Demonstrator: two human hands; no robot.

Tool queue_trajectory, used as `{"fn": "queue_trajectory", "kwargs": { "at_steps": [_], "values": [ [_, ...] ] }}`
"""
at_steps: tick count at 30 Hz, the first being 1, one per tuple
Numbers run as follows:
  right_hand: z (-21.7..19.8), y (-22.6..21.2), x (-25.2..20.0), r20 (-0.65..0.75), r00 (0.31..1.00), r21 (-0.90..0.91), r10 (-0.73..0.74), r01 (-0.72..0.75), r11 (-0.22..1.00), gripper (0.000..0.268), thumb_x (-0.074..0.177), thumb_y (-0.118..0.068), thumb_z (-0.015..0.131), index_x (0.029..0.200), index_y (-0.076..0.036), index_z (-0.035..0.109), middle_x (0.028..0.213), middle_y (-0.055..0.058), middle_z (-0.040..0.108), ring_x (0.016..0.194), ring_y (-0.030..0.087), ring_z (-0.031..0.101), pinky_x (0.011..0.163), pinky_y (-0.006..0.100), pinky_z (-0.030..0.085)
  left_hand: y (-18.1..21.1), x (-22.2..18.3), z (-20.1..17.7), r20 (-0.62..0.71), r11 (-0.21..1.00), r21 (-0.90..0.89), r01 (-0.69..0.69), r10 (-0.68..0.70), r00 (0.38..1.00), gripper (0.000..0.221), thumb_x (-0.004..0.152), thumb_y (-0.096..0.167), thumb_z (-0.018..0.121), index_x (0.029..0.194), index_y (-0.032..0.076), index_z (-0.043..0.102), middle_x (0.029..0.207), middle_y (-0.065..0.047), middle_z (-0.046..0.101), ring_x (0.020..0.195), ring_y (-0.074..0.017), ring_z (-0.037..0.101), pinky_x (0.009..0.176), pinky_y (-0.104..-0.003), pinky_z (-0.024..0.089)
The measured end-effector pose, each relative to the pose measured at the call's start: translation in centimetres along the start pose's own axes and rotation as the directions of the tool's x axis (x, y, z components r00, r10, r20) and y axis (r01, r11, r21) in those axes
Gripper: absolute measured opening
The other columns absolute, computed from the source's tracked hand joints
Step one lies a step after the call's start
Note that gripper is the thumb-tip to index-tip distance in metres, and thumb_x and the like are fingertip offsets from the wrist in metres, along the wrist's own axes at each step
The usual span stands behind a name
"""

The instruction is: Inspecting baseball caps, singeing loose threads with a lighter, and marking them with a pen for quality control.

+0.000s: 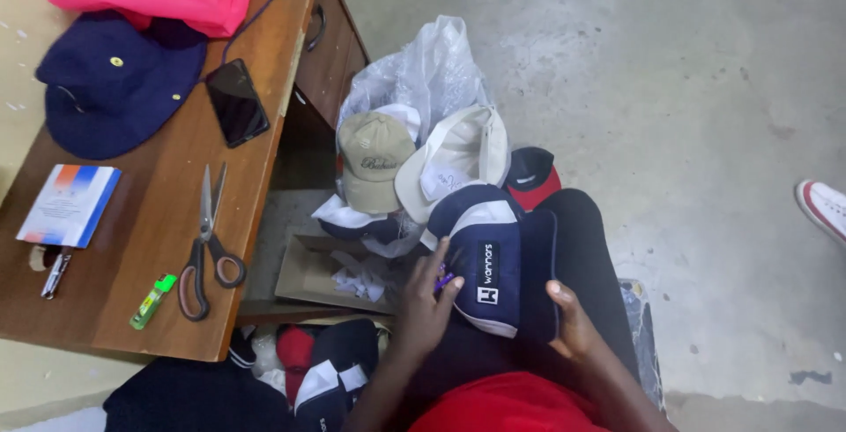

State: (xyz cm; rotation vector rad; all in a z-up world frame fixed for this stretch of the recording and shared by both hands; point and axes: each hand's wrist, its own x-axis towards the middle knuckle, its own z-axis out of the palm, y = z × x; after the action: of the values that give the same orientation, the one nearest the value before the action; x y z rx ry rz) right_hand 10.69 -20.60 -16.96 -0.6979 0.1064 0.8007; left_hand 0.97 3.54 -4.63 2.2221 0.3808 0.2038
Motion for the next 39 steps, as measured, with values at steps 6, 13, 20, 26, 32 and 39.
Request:
{"fn": "queue_trajectory", "kwargs": {
  "at_steps": [6, 13, 20, 26, 32, 39],
  "values": [
    [4.3, -1.1, -0.2, 0.08, 0.982, -0.144, 0.172, -0.159, 0.977, 0.089, 0.084, -0.025, 0.068, 0.163, -0.005, 0.033, 0.155, 0.025, 0.053, 0.133, 0.036, 0.058, 0.106, 0.046, 0.048, -2.1, -2.3, 0.4, 0.008, 0.967, 0.077, -0.243, 0.243, 0.97, 0.033, 0.094, 0.014, 0.073, 0.125, 0.005, 0.066, 0.109, -0.01, 0.072, 0.092, -0.0262, 0.07, 0.082, -0.04, 0.055],
    [2.5, -0.6, 0.9, 0.02, 0.989, -0.149, 0.144, -0.14, 0.979, 0.084, 0.085, -0.03, 0.061, 0.161, -0.003, 0.04, 0.156, 0.025, 0.052, 0.134, 0.038, 0.054, 0.104, 0.049, 0.044, -4.2, -1.7, 0.6, -0.083, 0.89, 0.225, -0.396, 0.423, 0.903, 0.04, 0.089, 0.014, 0.08, 0.129, 0.012, 0.075, 0.112, -0.007, 0.07, 0.104, -0.0233, 0.066, 0.097, -0.042, 0.047],
    [-2.5, 1.0, 2.0, 0.226, 0.97, -0.003, 0.093, -0.095, 0.995, 0.06, 0.104, -0.036, 0.06, 0.145, 0.008, 0.054, 0.136, 0.026, 0.067, 0.115, 0.035, 0.07, 0.102, 0.05, 0.054, -4.9, -1.0, -0.3, 0.046, 0.811, 0.328, -0.485, 0.499, 0.866, 0.041, 0.093, 0.009, 0.072, 0.133, 0.015, 0.073, 0.12, -0.005, 0.064, 0.111, -0.0242, 0.061, 0.105, -0.048, 0.038],
    [-3.9, 4.1, 3.6, -0.035, 0.999, -0.067, 0.04, -0.042, 0.997, 0.072, 0.091, -0.038, 0.053, 0.154, -0.004, 0.05, 0.139, 0.04, 0.062, 0.124, 0.057, 0.061, 0.097, 0.081, 0.044, -6.5, 0.1, 0.2, -0.01, 0.74, 0.341, -0.579, 0.619, 0.785, 0.033, 0.101, 0.021, 0.07, 0.133, 0.023, 0.076, 0.11, -0.008, 0.068, 0.105, -0.0273, 0.067, 0.092, -0.046, 0.047],
    [3.9, 1.4, 1.3, -0.107, 0.994, -0.072, -0.021, 0.013, 0.997, 0.063, 0.095, -0.044, 0.055, 0.138, 0.001, 0.061, 0.128, 0.037, 0.069, 0.12, 0.051, 0.067, 0.096, 0.073, 0.051, -6.1, 0.3, 0.4, -0.033, 0.751, 0.305, -0.585, 0.623, 0.782, 0.031, 0.097, 0.017, 0.075, 0.128, 0.018, 0.078, 0.105, -0.008, 0.07, 0.099, -0.0277, 0.068, 0.083, -0.044, 0.048],
    [1.9, 2.0, 1.4, -0.145, 0.989, -0.171, 0.006, -0.031, 0.985, 0.063, 0.1, -0.053, 0.049, 0.137, -0.004, 0.064, 0.131, 0.033, 0.072, 0.121, 0.047, 0.068, 0.097, 0.065, 0.054, -5.2, 0.0, -0.1, -0.014, 0.764, 0.314, -0.564, 0.598, 0.801, 0.031, 0.096, 0.013, 0.075, 0.126, 0.019, 0.079, 0.103, -0.007, 0.07, 0.096, -0.0258, 0.068, 0.08, -0.041, 0.048]
  ]
}}
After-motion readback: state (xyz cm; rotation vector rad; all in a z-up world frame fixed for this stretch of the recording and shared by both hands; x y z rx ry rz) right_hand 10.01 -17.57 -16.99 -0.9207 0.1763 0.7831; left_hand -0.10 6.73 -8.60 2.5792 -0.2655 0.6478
